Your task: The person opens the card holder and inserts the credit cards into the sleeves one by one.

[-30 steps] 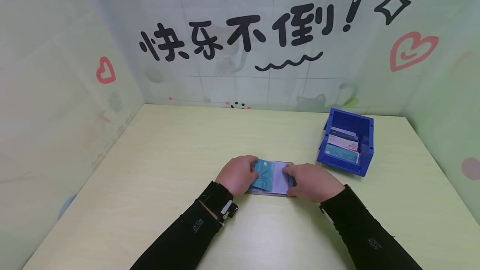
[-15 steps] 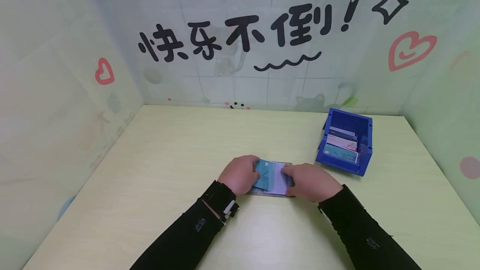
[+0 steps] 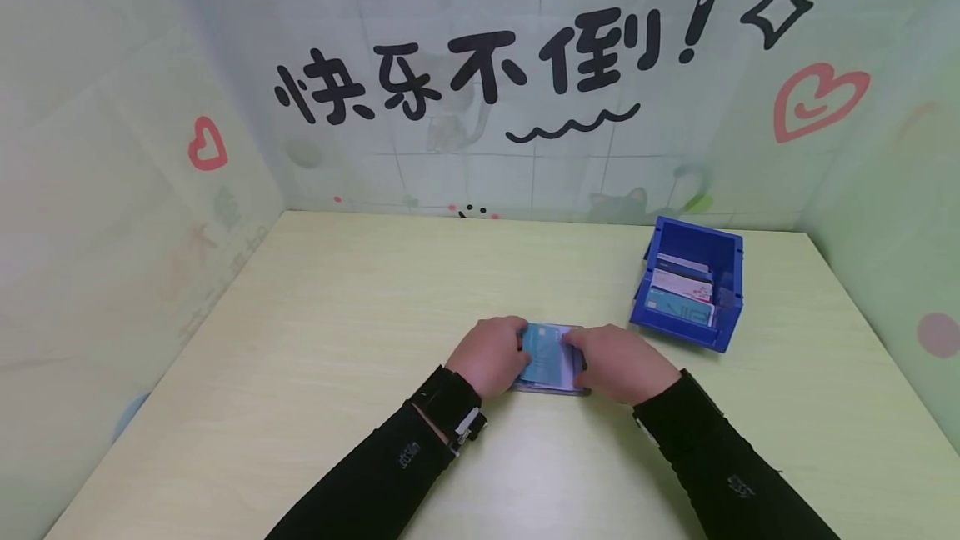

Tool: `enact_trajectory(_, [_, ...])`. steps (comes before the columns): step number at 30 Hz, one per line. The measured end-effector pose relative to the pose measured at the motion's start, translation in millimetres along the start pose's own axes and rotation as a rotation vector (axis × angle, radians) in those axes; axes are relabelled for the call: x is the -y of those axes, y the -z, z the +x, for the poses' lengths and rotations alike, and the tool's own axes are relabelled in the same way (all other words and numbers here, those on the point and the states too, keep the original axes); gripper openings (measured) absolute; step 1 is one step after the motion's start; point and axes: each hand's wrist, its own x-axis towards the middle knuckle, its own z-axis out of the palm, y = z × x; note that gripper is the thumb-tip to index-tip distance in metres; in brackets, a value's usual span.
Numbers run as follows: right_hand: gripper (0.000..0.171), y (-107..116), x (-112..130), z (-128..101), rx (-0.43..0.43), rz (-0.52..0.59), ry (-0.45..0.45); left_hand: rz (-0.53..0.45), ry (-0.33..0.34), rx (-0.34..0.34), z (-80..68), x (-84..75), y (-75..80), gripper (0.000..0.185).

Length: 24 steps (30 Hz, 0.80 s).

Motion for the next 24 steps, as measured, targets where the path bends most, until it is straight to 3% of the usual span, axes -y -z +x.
enact_trajectory(7, [0.046, 0.8, 1.1, 0.4, 0.007, 0.024, -0.022, 0.007, -0.012, 0.019, -0.1, -6.0, -1.5, 0.044])
enact_trajectory(13, [0.049, 1.9, 2.4, -0.3, 0.011, 0.057, -0.043, 0.028, -0.066, 0.044, -0.6, -7.9, -1.7, 0.015])
enact_trajectory(21, [0.058, 3.1, 0.7, -1.0, -0.006, 0.091, -0.057, 0.026, -0.078, 0.073, -0.3, -7.1, -3.5, 0.020])
enact_trajectory(24, [0.059, 3.5, -1.0, -1.0, -0.011, 0.089, -0.061, 0.056, -0.083, 0.083, -0.4, -8.4, -4.4, 0.031])
